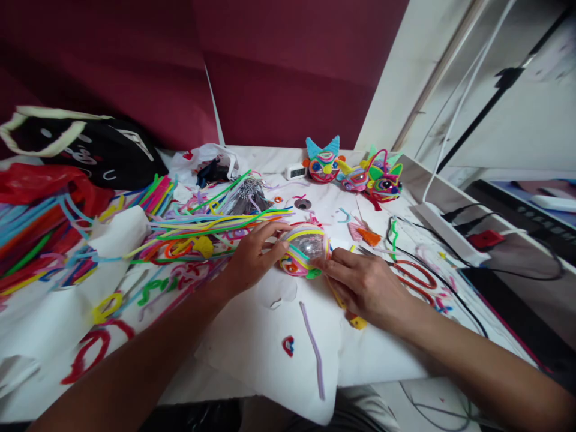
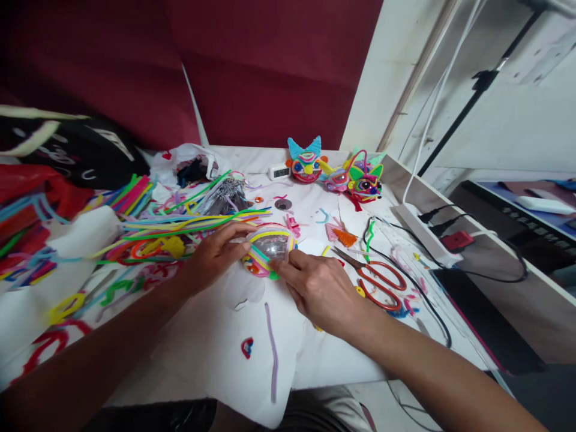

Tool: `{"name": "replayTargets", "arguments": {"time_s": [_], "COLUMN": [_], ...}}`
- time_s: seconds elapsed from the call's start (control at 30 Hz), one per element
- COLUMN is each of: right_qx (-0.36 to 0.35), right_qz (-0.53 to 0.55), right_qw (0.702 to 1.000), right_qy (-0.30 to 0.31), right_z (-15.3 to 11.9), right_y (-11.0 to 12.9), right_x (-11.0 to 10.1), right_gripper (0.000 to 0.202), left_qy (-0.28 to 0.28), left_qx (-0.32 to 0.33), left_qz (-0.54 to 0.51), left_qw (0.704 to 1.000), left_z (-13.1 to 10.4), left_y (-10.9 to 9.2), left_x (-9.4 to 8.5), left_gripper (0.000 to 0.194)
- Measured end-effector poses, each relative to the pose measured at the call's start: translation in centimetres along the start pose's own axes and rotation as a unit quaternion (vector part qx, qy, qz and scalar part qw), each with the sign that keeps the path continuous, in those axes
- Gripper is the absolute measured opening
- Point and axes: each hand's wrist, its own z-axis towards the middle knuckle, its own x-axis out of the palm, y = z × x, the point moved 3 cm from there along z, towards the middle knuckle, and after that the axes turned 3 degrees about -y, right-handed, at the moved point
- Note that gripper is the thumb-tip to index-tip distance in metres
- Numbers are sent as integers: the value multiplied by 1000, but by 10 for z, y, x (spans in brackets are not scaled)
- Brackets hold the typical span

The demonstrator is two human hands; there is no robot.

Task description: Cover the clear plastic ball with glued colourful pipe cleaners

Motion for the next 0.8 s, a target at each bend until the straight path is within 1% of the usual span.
{"name": "replayTargets", "arguments": {"time_s": [0.17,0.47,0.7,0.8], "right_qx": [-16,-40,-55,-61], "right_qz": [-8,-37,-56,-70], "right_qw": [1000,998,995,993], "right_qy": [10,22,63,77], "right_z": [3,6,8,10], "right_y": [-1,-4,-8,-10], "right_x": [-3,-8,-8,-8], "right_gripper": [32,31,31,29], "left_qy": [-3,9,20,25], "left_qx": [-12,-7,-32,-32], "left_qz": [-26,-32,-48,-43], "left_qw": [1000,999,998,998], "left_z": [1,2,8,11], "left_y": [5,7,9,8], "left_x": [0,-2,-4,-4], "left_gripper": [33,29,32,32]}}
